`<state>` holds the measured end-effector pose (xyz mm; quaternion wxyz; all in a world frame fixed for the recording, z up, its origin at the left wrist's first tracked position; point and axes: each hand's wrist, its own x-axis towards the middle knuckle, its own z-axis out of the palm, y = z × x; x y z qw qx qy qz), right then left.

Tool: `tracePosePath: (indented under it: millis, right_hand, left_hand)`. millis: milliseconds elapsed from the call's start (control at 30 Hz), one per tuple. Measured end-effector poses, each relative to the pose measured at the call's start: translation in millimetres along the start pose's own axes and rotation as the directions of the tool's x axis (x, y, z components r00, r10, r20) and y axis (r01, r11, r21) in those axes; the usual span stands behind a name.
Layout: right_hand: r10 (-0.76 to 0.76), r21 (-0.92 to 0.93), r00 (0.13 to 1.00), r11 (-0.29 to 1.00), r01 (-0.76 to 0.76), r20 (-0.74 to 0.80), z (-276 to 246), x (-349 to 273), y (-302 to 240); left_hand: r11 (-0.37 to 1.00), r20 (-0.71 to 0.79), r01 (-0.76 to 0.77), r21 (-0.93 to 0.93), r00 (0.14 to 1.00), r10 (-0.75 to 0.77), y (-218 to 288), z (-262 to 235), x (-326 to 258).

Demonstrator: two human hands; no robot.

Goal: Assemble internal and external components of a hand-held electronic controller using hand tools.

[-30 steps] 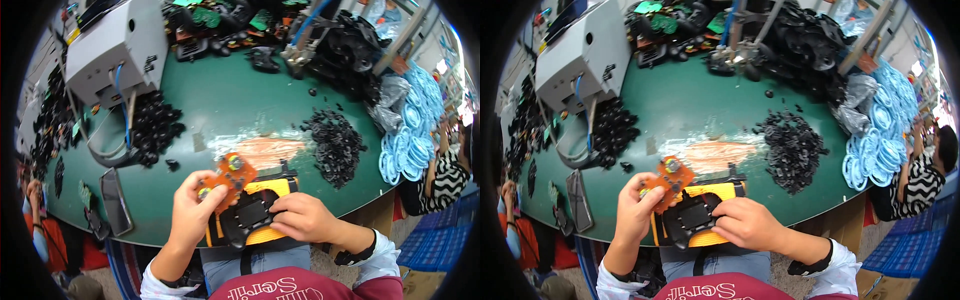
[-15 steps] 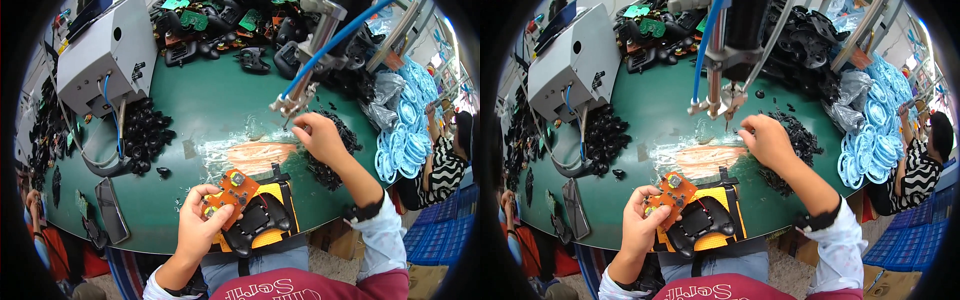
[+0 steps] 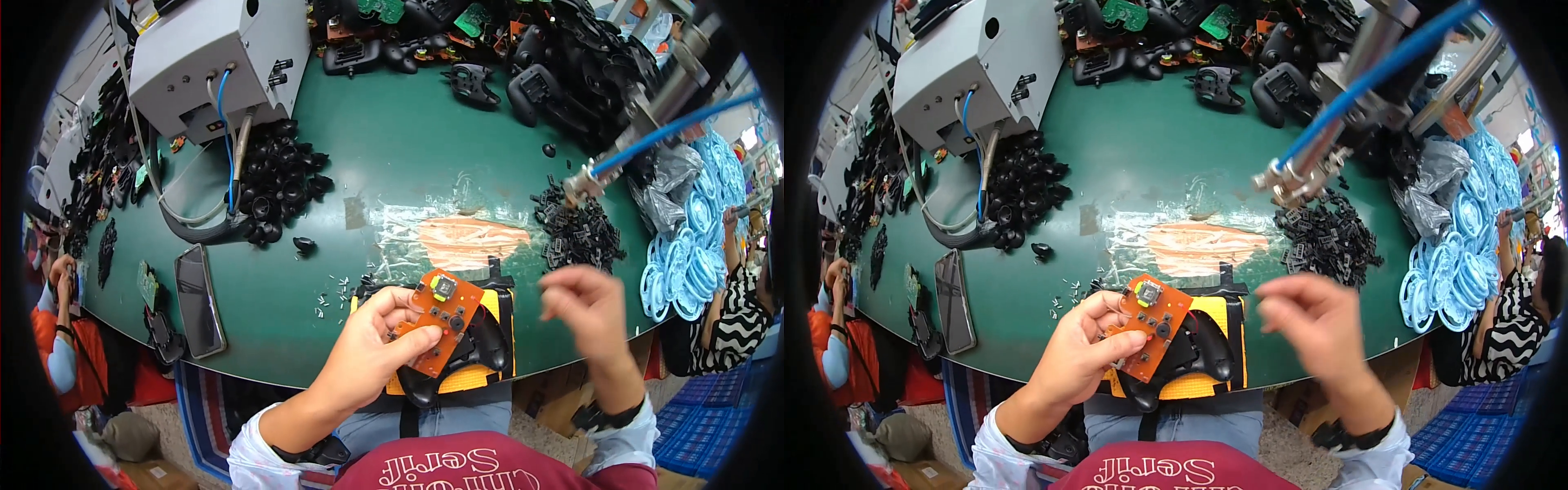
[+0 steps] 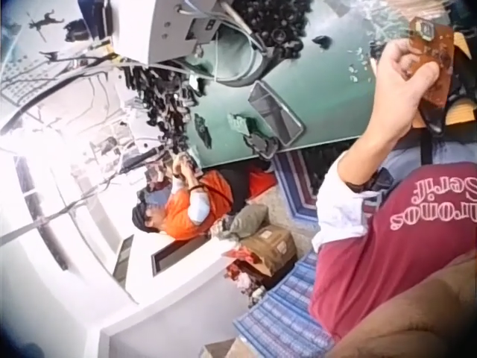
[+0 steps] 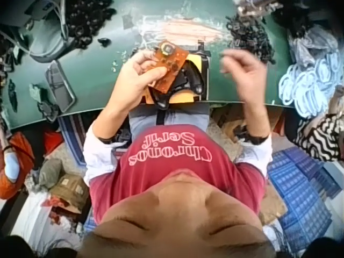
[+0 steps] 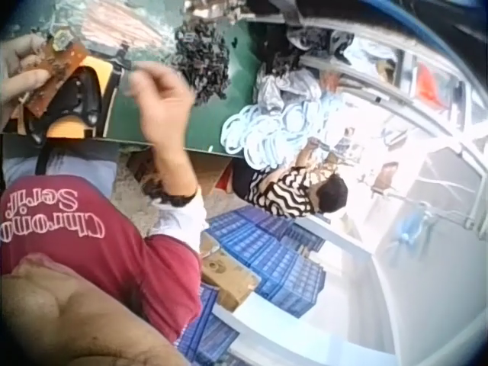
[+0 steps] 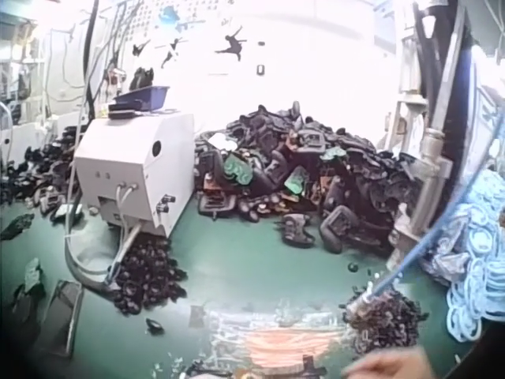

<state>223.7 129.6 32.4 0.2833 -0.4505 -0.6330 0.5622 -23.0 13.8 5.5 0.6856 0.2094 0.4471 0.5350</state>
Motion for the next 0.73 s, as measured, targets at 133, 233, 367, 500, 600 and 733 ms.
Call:
tracePosePath:
  millis: [133,233,367,500,600,733]
  right_hand:
    - [0.146,0.452,0.979,0.870,-0.195,0.142,47.0,-27.4,8.0]
    - [0.151,0.516,0.978,0.832,-0.206,0.146,57.0,-29.8,12.9]
    - [0.142,0.547,0.985,0.819,-0.175,0.102,63.2,-31.7,13.5]
    - [0.020,0.521,1.000,0.853,-0.019,0.004,69.3,-32.9,16.3]
    - [-0.140,0.407,0.988,0.900,0.153,-0.061,72.7,-32.0,22.2]
    - [-0.191,0.425,0.979,0.882,0.201,-0.068,75.6,-28.3,25.5]
  left_hand:
    - [0.999,0.007,-0.022,-0.031,1.000,0.022,-2.7,18.2,1.2]
    - [0.998,-0.033,-0.032,-0.054,0.999,0.030,-4.1,28.3,-0.5]
    - [0.996,-0.037,-0.084,-0.025,0.996,0.083,-9.7,28.8,-3.6]
    - [0.988,-0.048,-0.132,0.079,0.990,0.136,-17.2,31.4,-5.3]
    - [0.801,-0.044,-0.342,0.492,0.909,0.415,-31.3,32.8,-3.8]
    - [0.786,0.011,-0.361,0.502,0.911,0.412,-24.9,32.8,-4.1]
